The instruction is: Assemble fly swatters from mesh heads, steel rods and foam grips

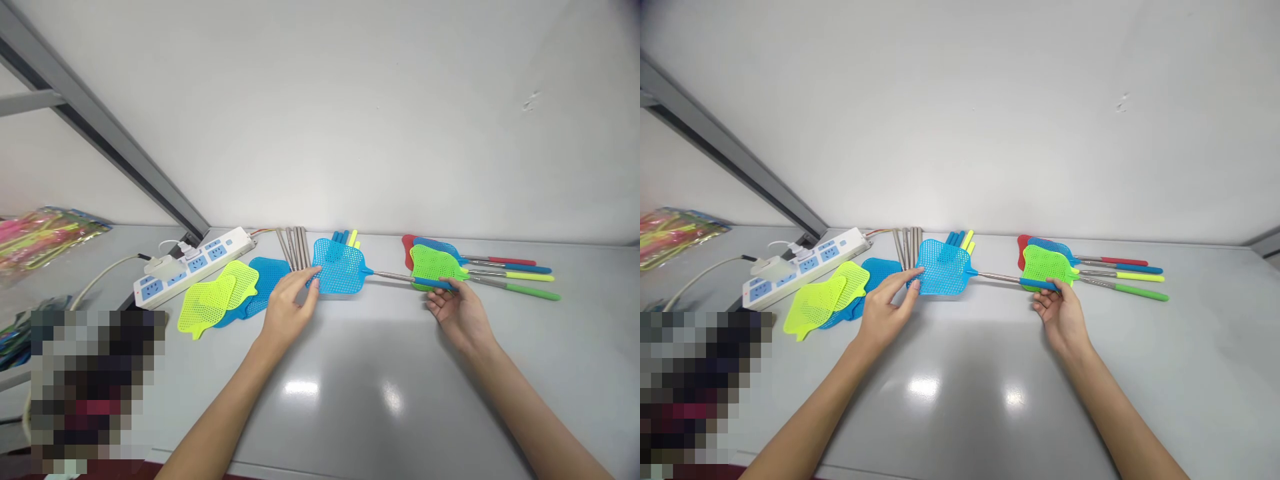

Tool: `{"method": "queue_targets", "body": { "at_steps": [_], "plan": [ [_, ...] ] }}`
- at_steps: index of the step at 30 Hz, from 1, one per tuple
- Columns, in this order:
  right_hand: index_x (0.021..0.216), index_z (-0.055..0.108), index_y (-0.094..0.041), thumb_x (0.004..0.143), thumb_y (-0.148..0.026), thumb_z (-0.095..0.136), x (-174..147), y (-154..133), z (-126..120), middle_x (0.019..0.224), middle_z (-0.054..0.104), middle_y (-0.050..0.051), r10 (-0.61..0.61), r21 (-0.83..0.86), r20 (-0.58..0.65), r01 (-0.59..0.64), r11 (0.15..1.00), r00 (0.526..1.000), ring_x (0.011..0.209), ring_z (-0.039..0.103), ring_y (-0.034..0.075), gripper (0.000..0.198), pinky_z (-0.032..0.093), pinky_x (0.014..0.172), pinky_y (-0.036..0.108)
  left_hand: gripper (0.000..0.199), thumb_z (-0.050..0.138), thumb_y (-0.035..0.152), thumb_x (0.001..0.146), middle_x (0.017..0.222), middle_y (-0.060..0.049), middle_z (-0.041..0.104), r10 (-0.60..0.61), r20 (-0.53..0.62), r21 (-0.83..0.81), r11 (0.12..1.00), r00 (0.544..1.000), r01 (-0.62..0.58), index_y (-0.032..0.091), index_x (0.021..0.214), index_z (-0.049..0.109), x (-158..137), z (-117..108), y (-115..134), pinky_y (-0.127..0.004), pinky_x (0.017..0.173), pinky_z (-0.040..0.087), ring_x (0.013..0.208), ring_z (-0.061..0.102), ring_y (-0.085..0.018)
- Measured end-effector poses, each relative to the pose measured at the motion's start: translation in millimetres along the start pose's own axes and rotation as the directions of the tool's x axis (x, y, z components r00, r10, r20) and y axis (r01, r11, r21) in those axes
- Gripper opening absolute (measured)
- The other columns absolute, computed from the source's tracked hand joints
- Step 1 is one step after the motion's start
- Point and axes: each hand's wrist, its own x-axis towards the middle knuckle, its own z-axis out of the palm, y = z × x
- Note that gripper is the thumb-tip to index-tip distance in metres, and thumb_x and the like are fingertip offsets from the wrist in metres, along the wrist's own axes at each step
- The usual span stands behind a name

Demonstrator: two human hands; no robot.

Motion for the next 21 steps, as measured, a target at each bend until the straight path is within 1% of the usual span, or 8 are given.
{"method": "queue_targets", "body": {
  "at_steps": [5,9,13,16,18,21],
  "plan": [
    [0.064,0.049,-0.017,0.066,-0.023,0.055,0.9,-2.6,-0.6,0.051,0.045,-0.002,-0.010,-0.012,0.015,0.010,1.000,1.000,0.046,0.047,0.010,0.009,0.042,0.041,0.020,0.023,0.049,0.026,0.076,0.096,-0.004,0.062,-0.034,-0.008,-0.043,0.998,0.999,0.034,0.020,0.096,0.059,1.1,-5.2,2.6,-0.032,0.080,0.043,0.089,0.055,-0.018],
    [0.067,0.051,-0.016,0.065,-0.025,0.059,5.6,-10.5,-5.0,0.054,0.047,-0.002,-0.050,-0.038,0.064,0.052,0.998,0.997,0.047,0.047,0.009,0.012,0.042,0.041,0.019,0.024,0.048,0.026,0.076,0.096,-0.004,0.062,-0.022,0.013,-0.076,0.997,1.000,0.023,0.019,0.097,0.058,0.1,-6.1,5.2,-0.031,0.080,0.042,0.090,0.055,-0.017],
    [0.066,0.052,-0.016,0.069,-0.029,0.056,13.4,-22.1,-12.8,0.052,0.046,-0.003,-0.130,0.036,0.034,0.129,0.991,0.991,0.046,0.045,0.008,0.014,0.041,0.042,0.017,0.026,0.049,0.025,0.076,0.098,-0.004,0.061,0.009,0.094,-0.121,0.993,0.996,0.003,0.019,0.101,0.056,-6.5,2.4,13.3,-0.031,0.082,0.040,0.091,0.054,-0.016],
    [0.062,0.051,-0.015,0.072,-0.030,0.054,21.9,-29.6,-20.1,0.048,0.042,-0.004,-0.172,0.100,-0.014,0.172,0.980,0.985,0.043,0.042,0.006,0.018,0.040,0.040,0.016,0.030,0.048,0.024,0.077,0.103,-0.005,0.059,0.085,0.185,-0.202,0.978,0.979,-0.046,0.019,0.107,0.053,-14.7,11.7,22.8,-0.031,0.086,0.039,0.096,0.052,-0.015],
    [0.062,0.052,-0.014,0.072,-0.028,0.054,26.8,-32.1,-23.9,0.048,0.042,-0.004,-0.188,0.099,-0.030,0.190,0.977,0.982,0.043,0.042,0.006,0.017,0.039,0.039,0.015,0.034,0.048,0.024,0.078,0.104,-0.005,0.058,0.122,0.233,-0.231,0.971,0.965,-0.067,0.021,0.111,0.050,-19.7,16.7,28.7,-0.032,0.088,0.038,0.098,0.050,-0.015],
    [0.064,0.054,-0.013,0.072,-0.021,0.055,29.1,-30.1,-24.7,0.051,0.044,-0.003,-0.189,0.065,-0.023,0.191,0.980,0.982,0.043,0.043,0.005,0.011,0.040,0.040,0.014,0.034,0.045,0.025,0.080,0.106,-0.004,0.057,0.135,0.264,-0.235,0.969,0.955,-0.072,0.024,0.114,0.047,-24.1,20.5,33.7,-0.035,0.088,0.038,0.100,0.049,-0.016]
  ]
}}
